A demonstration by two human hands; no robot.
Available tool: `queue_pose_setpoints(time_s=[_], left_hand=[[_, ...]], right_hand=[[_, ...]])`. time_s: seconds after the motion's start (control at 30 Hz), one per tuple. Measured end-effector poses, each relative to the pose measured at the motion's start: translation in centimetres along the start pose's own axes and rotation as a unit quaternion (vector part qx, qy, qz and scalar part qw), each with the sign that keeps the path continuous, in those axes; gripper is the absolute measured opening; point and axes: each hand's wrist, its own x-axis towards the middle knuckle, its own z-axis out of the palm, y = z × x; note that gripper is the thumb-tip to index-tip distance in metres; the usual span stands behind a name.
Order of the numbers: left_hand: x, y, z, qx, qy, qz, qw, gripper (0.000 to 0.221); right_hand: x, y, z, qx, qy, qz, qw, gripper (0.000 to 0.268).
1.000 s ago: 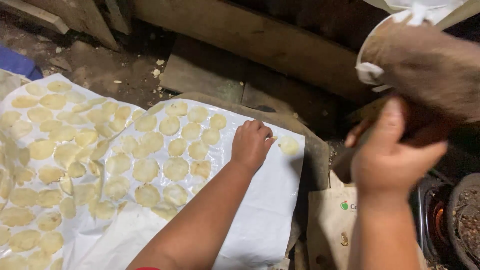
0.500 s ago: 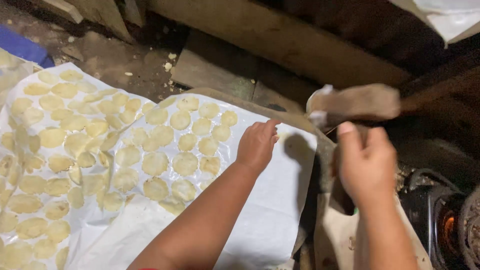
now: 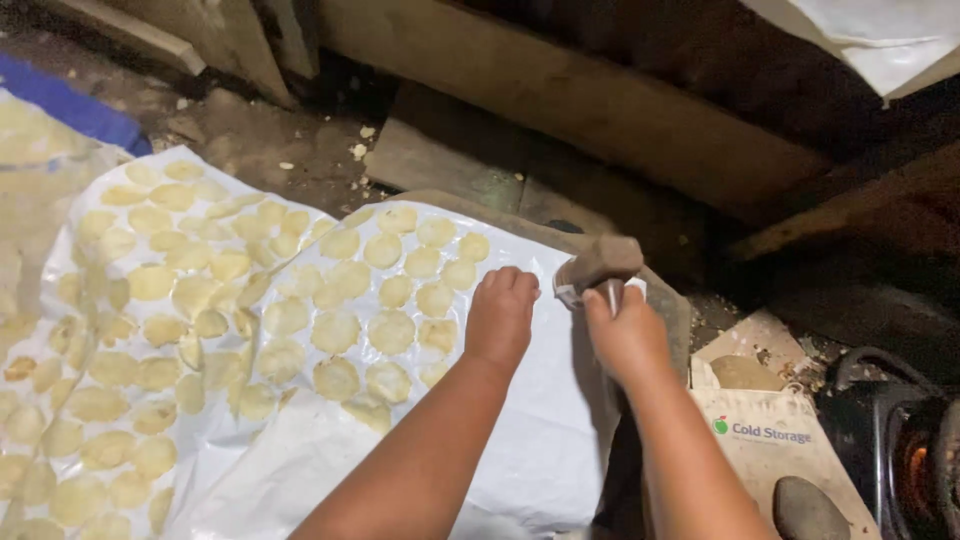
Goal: Cracking nuts with a stone and flattening the kernels with a wooden mallet on a plastic sheet
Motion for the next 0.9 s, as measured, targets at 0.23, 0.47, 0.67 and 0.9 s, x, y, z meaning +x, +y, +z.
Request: queue_pose_setpoints(time_s=[0.23, 0.47, 0.67, 0.9], left_hand=[[-0.7, -0.8, -0.8, -0.016, -0.028, 0.014, 0.999, 0.013], [2.3, -0.7, -0.4, -0.057, -0.040, -0.008, 0.998, 0.023], [4.1, 0.0, 0.3, -0.109, -0.011, -0.067, 0.992, 0.046], [0.5, -0.4, -2.0, 0.027, 0.035, -0.056, 0.997, 0.023]], right_hand=[[-0.5, -0.6, -1.3, 0.042, 0.121, -0.086, 0.988, 0.055], [0.2, -1.7, -1.3, 0.024, 0.011, -0.002, 1.000, 0.051], [-4.9, -4.6, -9.6, 0.213, 0.186, -0.221, 0.933, 0.032], [-1.3, -3.9, 0.5, 0.099, 0.224, -0.230, 0.942, 0.038]])
